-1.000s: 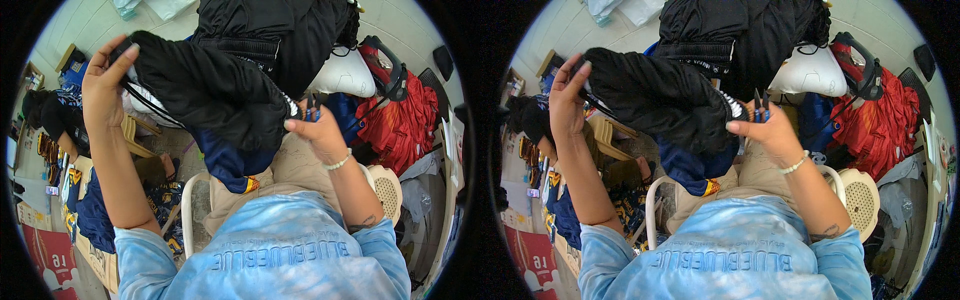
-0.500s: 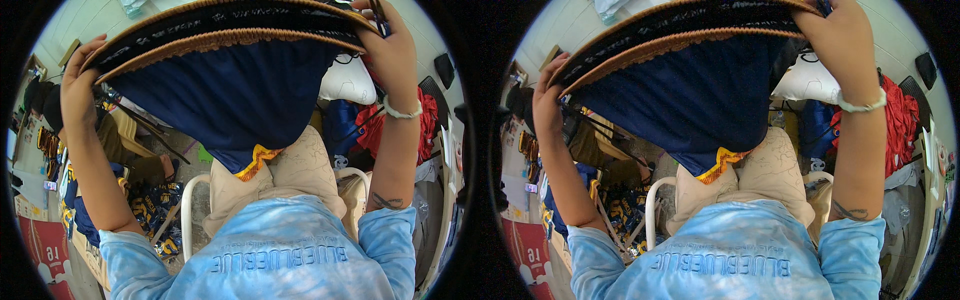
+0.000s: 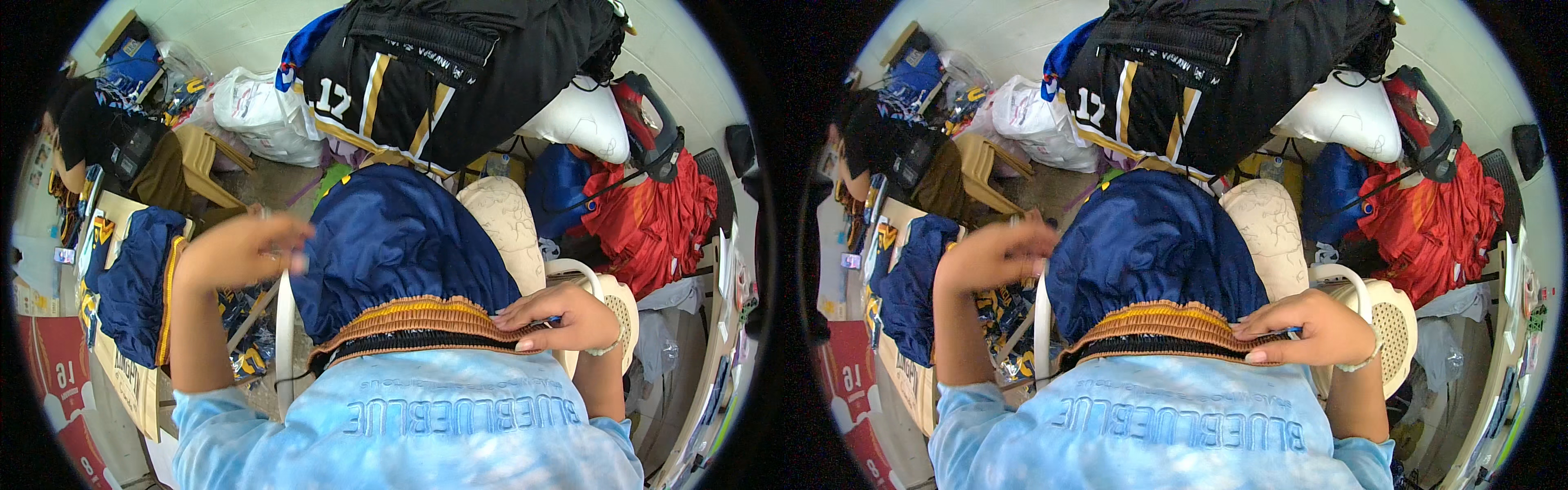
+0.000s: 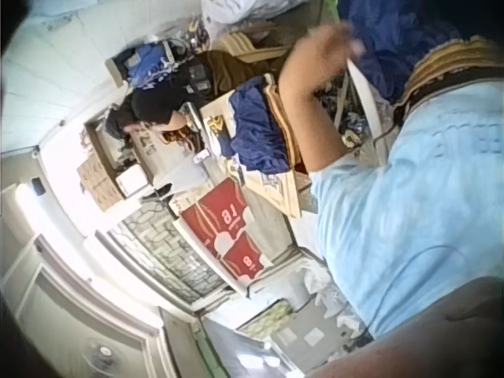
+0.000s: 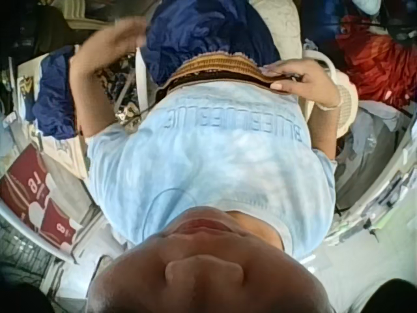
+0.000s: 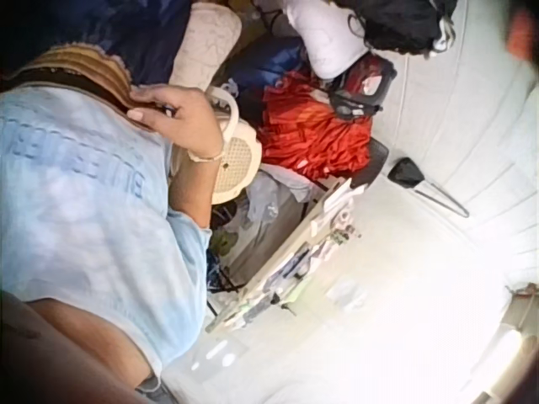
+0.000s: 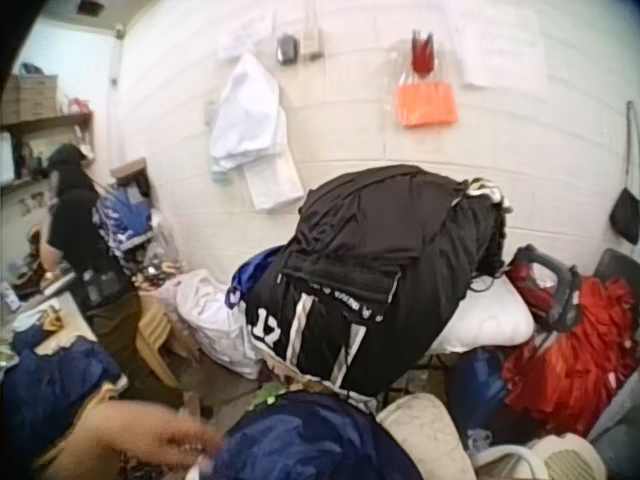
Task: The person uses small scissors to trim excess fabric and labels from the waistband of a black garment. They repeatedly cut small sections of the elastic and fabric edges while holding the waistband in their hands.
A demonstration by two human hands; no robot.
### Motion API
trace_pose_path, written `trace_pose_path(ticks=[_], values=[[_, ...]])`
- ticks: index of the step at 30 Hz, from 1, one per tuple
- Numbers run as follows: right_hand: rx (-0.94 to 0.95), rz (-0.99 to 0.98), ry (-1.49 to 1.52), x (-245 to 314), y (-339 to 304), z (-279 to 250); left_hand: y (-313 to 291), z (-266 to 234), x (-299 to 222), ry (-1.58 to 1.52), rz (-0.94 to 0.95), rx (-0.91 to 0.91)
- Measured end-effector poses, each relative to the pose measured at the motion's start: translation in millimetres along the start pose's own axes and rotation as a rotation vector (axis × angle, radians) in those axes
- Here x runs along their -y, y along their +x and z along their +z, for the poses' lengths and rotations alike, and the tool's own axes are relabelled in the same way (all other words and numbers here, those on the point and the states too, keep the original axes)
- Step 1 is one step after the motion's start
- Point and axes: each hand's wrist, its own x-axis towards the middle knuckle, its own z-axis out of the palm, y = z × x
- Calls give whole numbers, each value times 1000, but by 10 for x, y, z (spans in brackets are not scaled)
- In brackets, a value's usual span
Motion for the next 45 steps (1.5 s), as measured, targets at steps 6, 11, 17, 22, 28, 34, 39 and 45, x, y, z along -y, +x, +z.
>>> trace_pose_path(ticks=[6, 11, 17, 22, 28, 34, 39, 45], values=[[-1, -1, -98, 82, 80, -51, 1699, -49, 1003, 462, -344, -563], [-33, 34, -78, 44, 98, -24, 2244, 455, 1881, -136, -502, -125], [-38, -1, -81, 54, 135, 10, 1970, 380, 1367, 1, -223, -828], [-77, 19, -69, 93, 125, 31, 1237, 404, 599, -791, 439, -338], [-73, 21, -82, 93, 142, 42, 725, 539, 213, -378, 6, 74], [-58, 20, -140, 111, 184, 42, 1097, 659, -131, 109, 225, -495], [-69, 30, -137, 105, 140, 44, 1098, 1060, -235, 378, 182, -156], [-64, 47, -90, 88, 143, 61, 1022, 1092, -20, 219, 179, -197]])
